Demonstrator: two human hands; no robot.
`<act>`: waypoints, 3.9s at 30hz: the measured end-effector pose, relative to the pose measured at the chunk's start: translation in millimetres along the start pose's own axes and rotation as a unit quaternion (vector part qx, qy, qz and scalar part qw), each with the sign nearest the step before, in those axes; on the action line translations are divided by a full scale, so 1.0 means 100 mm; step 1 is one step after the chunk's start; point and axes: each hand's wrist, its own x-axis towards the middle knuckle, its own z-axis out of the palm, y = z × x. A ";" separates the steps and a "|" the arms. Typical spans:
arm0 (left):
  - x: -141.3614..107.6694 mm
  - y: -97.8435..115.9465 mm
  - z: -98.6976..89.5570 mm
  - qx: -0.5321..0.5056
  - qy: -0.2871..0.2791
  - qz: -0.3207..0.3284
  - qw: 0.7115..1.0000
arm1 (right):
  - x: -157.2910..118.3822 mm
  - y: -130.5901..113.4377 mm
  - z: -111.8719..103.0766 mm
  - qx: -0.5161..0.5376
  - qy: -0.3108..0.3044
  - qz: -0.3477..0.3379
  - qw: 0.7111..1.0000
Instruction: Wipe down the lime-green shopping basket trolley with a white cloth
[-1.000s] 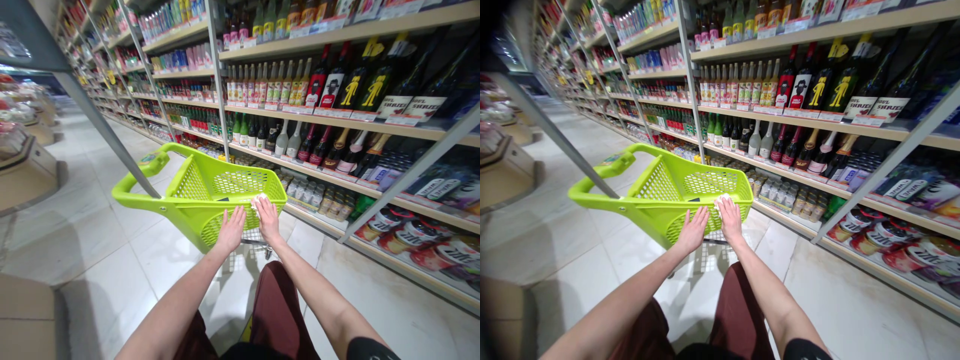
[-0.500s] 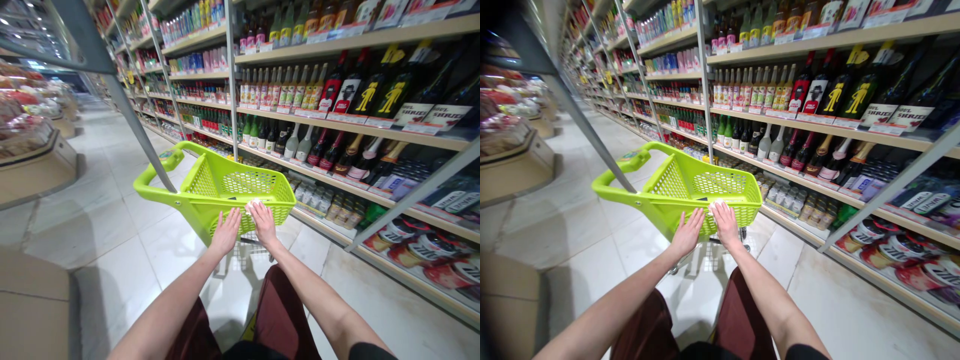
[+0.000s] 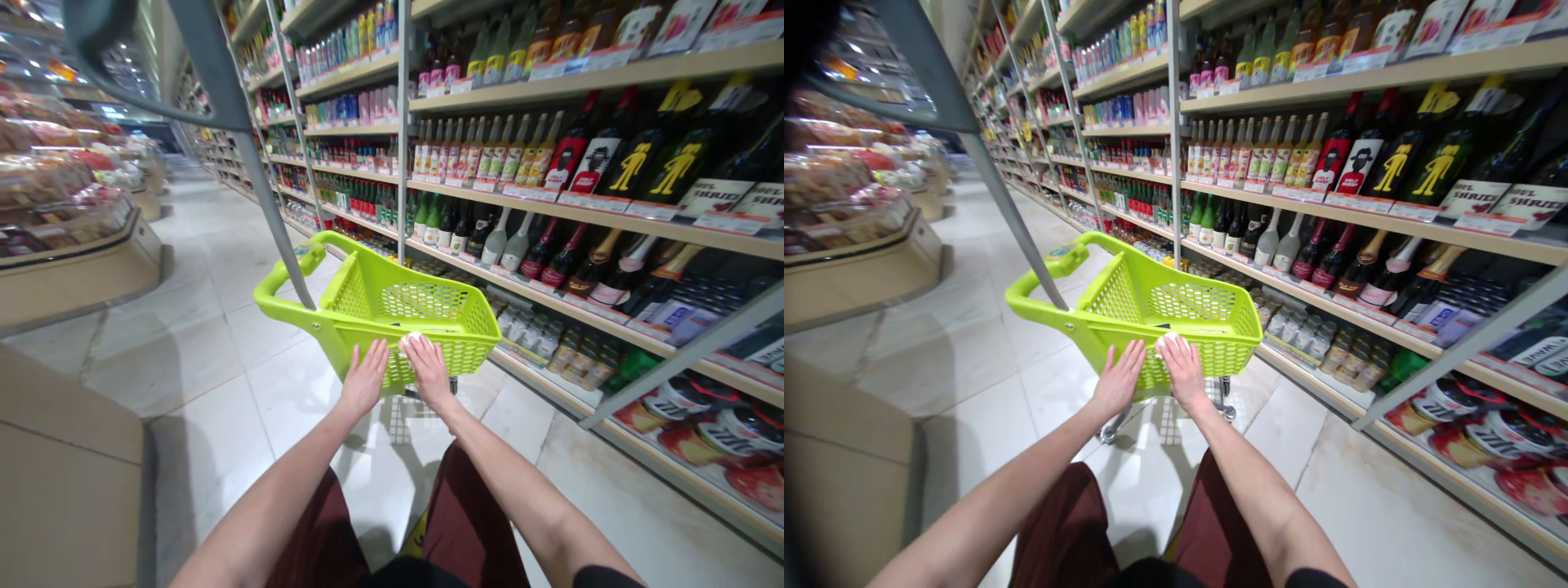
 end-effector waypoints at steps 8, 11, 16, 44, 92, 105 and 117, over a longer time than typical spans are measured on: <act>-0.07 -0.03 -0.01 0.001 -0.010 -0.007 1.000 | 0.07 -0.10 0.20 -0.007 -0.045 -0.046 0.998; -0.15 -0.04 -0.01 0.001 -0.013 -0.006 1.000 | -0.06 -0.14 0.26 0.000 -0.067 -0.058 0.996; -0.13 -0.13 -0.13 0.002 0.014 -0.014 1.000 | 0.27 -0.29 -0.01 0.010 -0.005 -0.032 0.999; 0.09 -0.41 -0.54 -0.007 0.095 -0.105 0.990 | 0.39 0.39 -0.46 -0.073 -0.050 0.168 0.982; -0.02 -0.31 -0.70 -0.046 0.105 -0.079 0.990 | 0.79 -0.44 -0.22 -0.002 -0.063 0.034 0.997; -0.17 -1.03 -0.90 -0.040 0.210 -0.175 0.961 | 0.53 0.28 -0.28 -0.031 -0.064 0.146 0.987; -0.09 -0.83 -1.07 -0.028 0.176 -0.182 0.967 | 1.13 -1.04 -0.29 0.139 0.056 0.011 0.989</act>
